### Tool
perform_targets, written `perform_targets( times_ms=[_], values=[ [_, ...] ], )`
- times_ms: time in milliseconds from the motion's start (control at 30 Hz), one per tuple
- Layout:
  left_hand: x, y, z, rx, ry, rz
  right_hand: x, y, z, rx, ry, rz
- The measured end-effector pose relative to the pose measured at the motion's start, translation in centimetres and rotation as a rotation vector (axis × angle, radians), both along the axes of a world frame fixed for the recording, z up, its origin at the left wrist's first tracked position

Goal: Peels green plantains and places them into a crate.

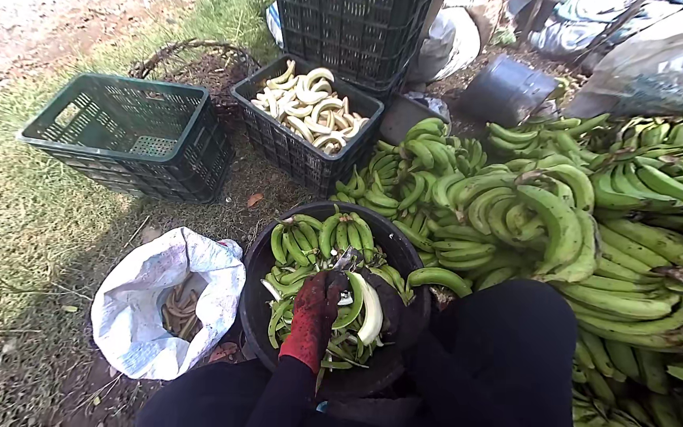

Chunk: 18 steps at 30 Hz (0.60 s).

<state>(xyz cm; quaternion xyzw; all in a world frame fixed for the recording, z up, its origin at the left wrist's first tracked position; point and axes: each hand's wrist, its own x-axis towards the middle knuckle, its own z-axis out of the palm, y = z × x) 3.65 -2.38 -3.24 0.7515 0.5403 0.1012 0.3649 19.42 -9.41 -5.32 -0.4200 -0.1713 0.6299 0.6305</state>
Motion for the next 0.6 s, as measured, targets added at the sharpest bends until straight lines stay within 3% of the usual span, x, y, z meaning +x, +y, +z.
perform_targets(
  times_ms=[100,200,333,433,600],
  values=[
    [-0.3,0.6,-0.7,-0.074,-0.013,0.020,1.6,-0.7,-0.9,0.054,-0.047,0.142],
    [-0.4,0.1,-0.9,-0.084,0.046,0.001,3.3,-0.6,-2.8,-0.018,0.026,0.095],
    [-1.3,-0.4,-1.2,-0.180,0.551,-0.124,4.4,-1.6,-6.2,-0.371,0.131,-0.108],
    [-2.1,-0.9,-2.5,-0.334,0.784,-0.158,3.1,-2.5,-5.7,-0.639,-0.128,-0.144],
    [-3.1,-0.7,-2.0,-0.357,0.730,-0.171,3.4,-1.1,-7.9,-0.735,-0.451,-0.138]
  ],
)
